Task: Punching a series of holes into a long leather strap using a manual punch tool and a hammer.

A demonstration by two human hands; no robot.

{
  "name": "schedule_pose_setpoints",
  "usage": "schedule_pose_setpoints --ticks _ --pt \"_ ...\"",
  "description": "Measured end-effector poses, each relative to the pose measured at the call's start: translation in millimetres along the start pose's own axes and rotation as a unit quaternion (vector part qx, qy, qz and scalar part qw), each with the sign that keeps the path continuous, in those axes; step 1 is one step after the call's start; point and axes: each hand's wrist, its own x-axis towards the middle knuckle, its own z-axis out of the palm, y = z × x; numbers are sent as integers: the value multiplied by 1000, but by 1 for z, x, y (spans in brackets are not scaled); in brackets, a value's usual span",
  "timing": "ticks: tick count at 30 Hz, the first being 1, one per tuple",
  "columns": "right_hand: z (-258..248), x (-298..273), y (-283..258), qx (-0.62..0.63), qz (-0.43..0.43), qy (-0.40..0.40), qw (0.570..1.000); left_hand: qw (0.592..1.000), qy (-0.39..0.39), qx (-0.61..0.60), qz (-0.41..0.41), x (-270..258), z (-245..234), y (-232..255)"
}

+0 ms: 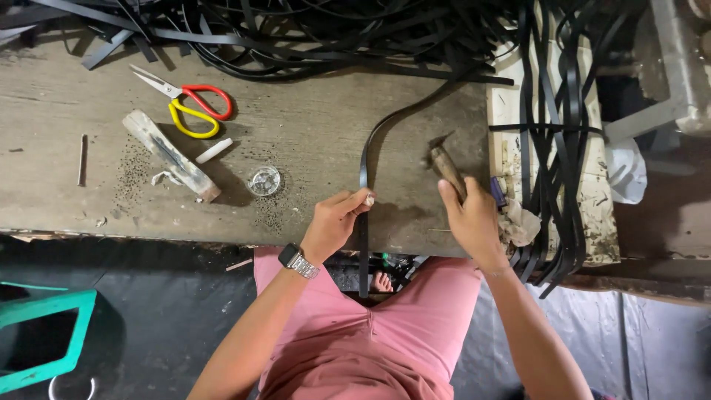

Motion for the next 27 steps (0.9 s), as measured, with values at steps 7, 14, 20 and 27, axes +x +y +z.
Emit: schedule_pose_setpoints --ticks 7,14,20,27 --pt "-4 -44 -27 78 -144 38 986 999 -18 49 5 -7 1 -9" --pt "-34 -40 -38 93 -171 61 979 997 -23 77 11 -3 0 -6" --pt "-19 -59 -70 -75 -212 61 973 998 -31 49 6 -4 -2 -7" --pt "6 -30 -22 79 -71 32 994 996 -29 81 11 2 -2 1"
